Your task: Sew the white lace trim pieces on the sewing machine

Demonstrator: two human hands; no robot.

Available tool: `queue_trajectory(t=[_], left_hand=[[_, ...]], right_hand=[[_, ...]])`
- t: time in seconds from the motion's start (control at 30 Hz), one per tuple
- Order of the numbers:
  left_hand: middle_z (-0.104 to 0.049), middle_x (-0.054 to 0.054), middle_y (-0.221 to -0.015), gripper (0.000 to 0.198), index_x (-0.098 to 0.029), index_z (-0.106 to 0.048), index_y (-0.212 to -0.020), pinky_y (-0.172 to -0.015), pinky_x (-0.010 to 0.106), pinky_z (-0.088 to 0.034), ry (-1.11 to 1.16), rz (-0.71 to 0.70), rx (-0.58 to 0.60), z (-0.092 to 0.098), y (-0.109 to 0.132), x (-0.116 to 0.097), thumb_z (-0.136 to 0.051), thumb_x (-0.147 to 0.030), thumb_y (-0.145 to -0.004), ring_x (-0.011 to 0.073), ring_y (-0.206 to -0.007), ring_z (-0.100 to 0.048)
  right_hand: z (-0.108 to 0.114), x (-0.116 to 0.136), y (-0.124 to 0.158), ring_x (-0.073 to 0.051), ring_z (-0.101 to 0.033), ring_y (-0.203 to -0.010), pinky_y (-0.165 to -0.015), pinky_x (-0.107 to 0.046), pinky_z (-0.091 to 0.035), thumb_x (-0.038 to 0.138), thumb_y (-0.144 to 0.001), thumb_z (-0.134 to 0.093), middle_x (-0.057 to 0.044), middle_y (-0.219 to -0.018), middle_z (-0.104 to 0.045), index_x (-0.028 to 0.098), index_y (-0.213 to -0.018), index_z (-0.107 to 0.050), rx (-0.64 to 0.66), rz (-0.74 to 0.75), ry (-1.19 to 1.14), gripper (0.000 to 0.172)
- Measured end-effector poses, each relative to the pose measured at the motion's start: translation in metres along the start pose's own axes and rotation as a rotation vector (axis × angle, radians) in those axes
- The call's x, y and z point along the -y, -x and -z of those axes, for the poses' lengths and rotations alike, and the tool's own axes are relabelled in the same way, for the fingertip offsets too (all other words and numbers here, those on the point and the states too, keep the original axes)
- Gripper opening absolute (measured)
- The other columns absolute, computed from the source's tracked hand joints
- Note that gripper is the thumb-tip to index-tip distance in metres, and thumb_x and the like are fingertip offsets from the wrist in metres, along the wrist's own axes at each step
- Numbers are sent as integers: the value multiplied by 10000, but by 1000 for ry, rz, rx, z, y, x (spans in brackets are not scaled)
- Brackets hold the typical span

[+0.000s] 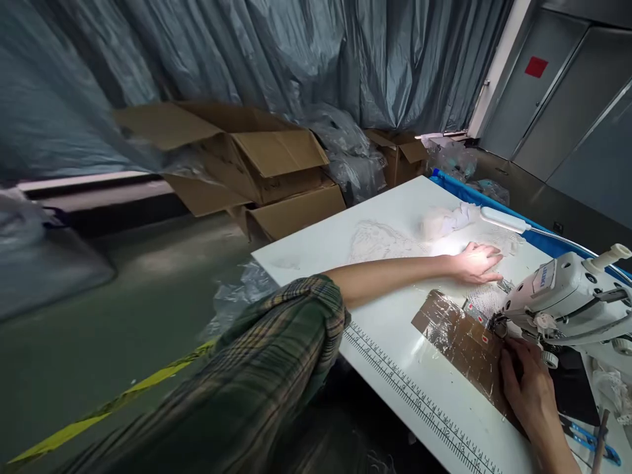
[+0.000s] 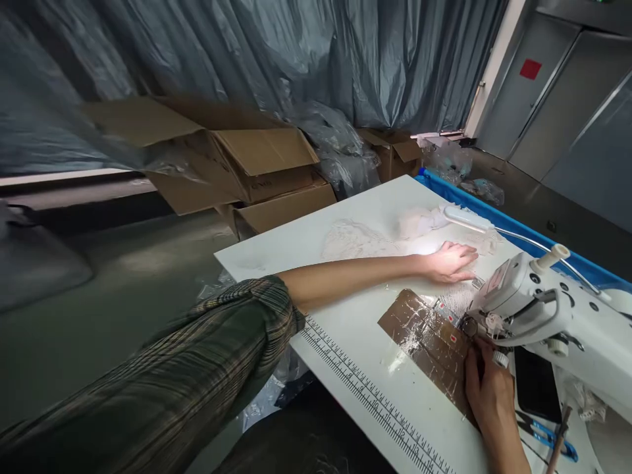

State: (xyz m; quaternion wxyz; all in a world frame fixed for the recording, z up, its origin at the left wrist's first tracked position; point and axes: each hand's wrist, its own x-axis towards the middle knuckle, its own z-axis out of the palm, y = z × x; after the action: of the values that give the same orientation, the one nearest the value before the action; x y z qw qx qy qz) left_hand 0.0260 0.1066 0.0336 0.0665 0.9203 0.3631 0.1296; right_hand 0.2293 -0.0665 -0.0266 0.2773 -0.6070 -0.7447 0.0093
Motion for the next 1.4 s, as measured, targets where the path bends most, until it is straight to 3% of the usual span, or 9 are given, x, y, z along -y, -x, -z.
queue_trajectory(t=[0.2, 0.43, 0.63, 0.8, 1.1, 1.17, 1.27, 1.33, 1.4], left_hand=[[-502, 202, -1424, 512, -150, -503, -1320, -1007, 486, -362, 26, -58, -91, 5, 87, 0, -549, -495, -945, 320, -1196, -530], [-577, 137, -1131, 389, -113, -582, -1051, -888, 372, -445, 83, 407, -144, 22, 152, 33, -596, -476, -911, 270, -1040, -545], [-580, 56, -947, 276, -175, -548, -763, -805, 310, -448, 242, 483, -178, 23, 160, 41, -503, -372, -951, 207, -939, -570], [-578, 40, -948, 257, -183, -547, -826, -784, 310, -451, 243, 522, -204, 23, 160, 39, -651, -415, -860, 208, -910, -574], [-596, 45, -909, 301, -183, -485, -648, -709, 300, -457, 308, 530, -272, 28, 158, 40, -503, -313, -918, 157, -764, -569], [-598, 46, -933, 280, -183, -469, -661, -719, 293, -449, 372, 510, -366, 31, 157, 34, -487, -299, -916, 148, -782, -561], [-489, -20, -712, 281, -195, -453, -709, -611, 254, -387, 684, 425, -491, 34, 156, 14, -468, -374, -925, 118, -647, -467], [-373, -59, -631, 345, -200, -442, -726, -544, 232, -316, 946, 372, -475, 33, 156, -9, -478, -482, -921, 97, -568, -365], [-368, -62, -639, 404, -194, -456, -743, -537, 224, -298, 1169, 352, -418, 30, 158, -35, -524, -563, -894, 88, -568, -341]], right_hand=[[-1, -6, 0, -287, -688, -779, -583, -397, -554, 436, -911, -432, -135, -961, -722, 219, -984, -722, -24, 49, 70, 370], [0, -12, -1, -298, -678, -738, -595, -435, -550, 519, -884, -426, -146, -970, -715, 208, -924, -713, -34, 69, 42, 425], [4, -10, -4, -310, -685, -816, -634, -436, -553, 544, -871, -447, -132, -962, -716, 214, -923, -707, -13, 31, 5, 423], [5, -10, -6, -310, -685, -800, -620, -436, -549, 572, -851, -457, -131, -936, -717, 218, -909, -716, -2, 22, 11, 443], [4, -3, -7, -270, -692, -720, -571, -389, -561, 554, -908, -420, -135, -892, -728, 192, -876, -729, -59, 105, -23, 478], [6, 3, -6, -246, -696, -709, -583, -364, -569, 547, -925, -432, -119, -881, -730, 197, -872, -737, -88, 143, -57, 467], [13, 20, -3, -226, -706, -823, -684, -338, -589, 504, -933, -494, -99, -961, -729, 216, -964, -741, -86, 171, -169, 380], [19, 37, -1, -248, -675, -1027, -803, -356, -587, 505, -911, -556, -112, -1154, -690, 228, -1164, -696, -18, 152, -253, 400], [26, 55, 1, -269, -609, -1175, -940, -401, -548, 525, -872, -618, -122, -1309, -617, 234, -1363, -568, 103, 119, -346, 573]])
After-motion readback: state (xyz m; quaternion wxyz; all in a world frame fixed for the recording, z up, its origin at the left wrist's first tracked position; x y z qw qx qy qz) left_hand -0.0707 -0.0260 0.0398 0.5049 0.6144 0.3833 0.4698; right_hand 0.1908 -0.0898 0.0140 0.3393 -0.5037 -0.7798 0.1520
